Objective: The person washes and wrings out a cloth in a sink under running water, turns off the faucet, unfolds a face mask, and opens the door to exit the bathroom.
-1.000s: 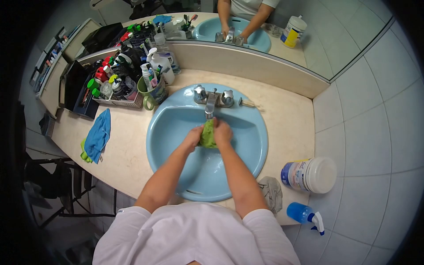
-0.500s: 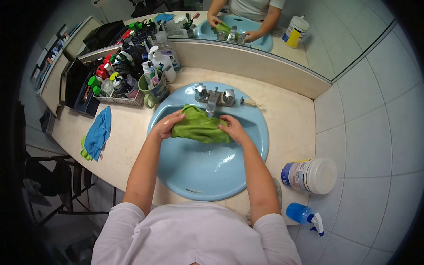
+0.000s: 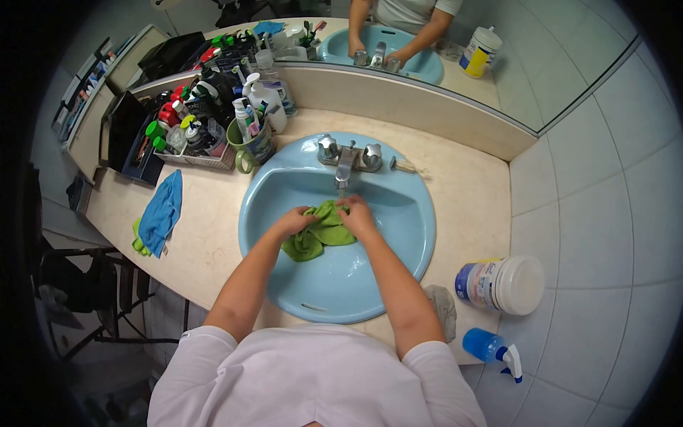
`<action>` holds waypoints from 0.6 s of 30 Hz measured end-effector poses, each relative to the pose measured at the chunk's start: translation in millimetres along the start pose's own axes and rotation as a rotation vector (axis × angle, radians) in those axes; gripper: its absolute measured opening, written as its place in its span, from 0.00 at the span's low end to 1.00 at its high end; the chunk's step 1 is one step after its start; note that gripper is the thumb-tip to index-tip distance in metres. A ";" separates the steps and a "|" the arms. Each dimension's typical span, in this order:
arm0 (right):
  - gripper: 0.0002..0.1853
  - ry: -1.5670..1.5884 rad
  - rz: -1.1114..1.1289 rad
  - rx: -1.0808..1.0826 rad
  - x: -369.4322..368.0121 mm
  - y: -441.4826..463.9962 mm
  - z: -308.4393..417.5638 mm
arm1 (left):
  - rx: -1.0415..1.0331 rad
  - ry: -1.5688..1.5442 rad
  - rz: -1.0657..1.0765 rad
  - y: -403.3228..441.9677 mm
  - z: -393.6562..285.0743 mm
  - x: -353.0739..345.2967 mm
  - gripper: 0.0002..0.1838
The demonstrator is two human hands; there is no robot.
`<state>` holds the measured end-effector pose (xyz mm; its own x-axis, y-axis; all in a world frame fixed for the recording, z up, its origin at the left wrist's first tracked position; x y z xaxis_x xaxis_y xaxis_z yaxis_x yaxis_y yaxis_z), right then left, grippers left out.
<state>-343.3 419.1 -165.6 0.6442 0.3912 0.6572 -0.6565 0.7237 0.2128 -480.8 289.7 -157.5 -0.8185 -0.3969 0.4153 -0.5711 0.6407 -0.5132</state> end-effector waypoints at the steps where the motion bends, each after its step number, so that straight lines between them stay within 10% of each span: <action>1: 0.11 0.003 0.011 -0.007 -4.2 -4.7 2.3 | -0.057 -0.004 -0.021 3.6 8.2 -1.6 0.20; 18: 0.08 0.028 -0.140 -0.095 -44.6 -31.7 9.2 | -0.118 0.065 -0.255 -1.2 15.6 -1.7 0.19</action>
<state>-354.9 373.5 -195.0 0.7384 0.2972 0.6054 -0.5203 0.8222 0.2310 -479.6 279.4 -169.3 -0.6413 -0.5148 0.5690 -0.7438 0.5992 -0.2962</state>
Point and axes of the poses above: each hand's wrist, its own y-axis towards the middle knuckle, its own x-axis out of the back of the hand, z = x × y, the point moved 3 cm from there along y, towards the middle knuckle, and after that the axes turned 12 degrees about -z, right-handed, at the moved point
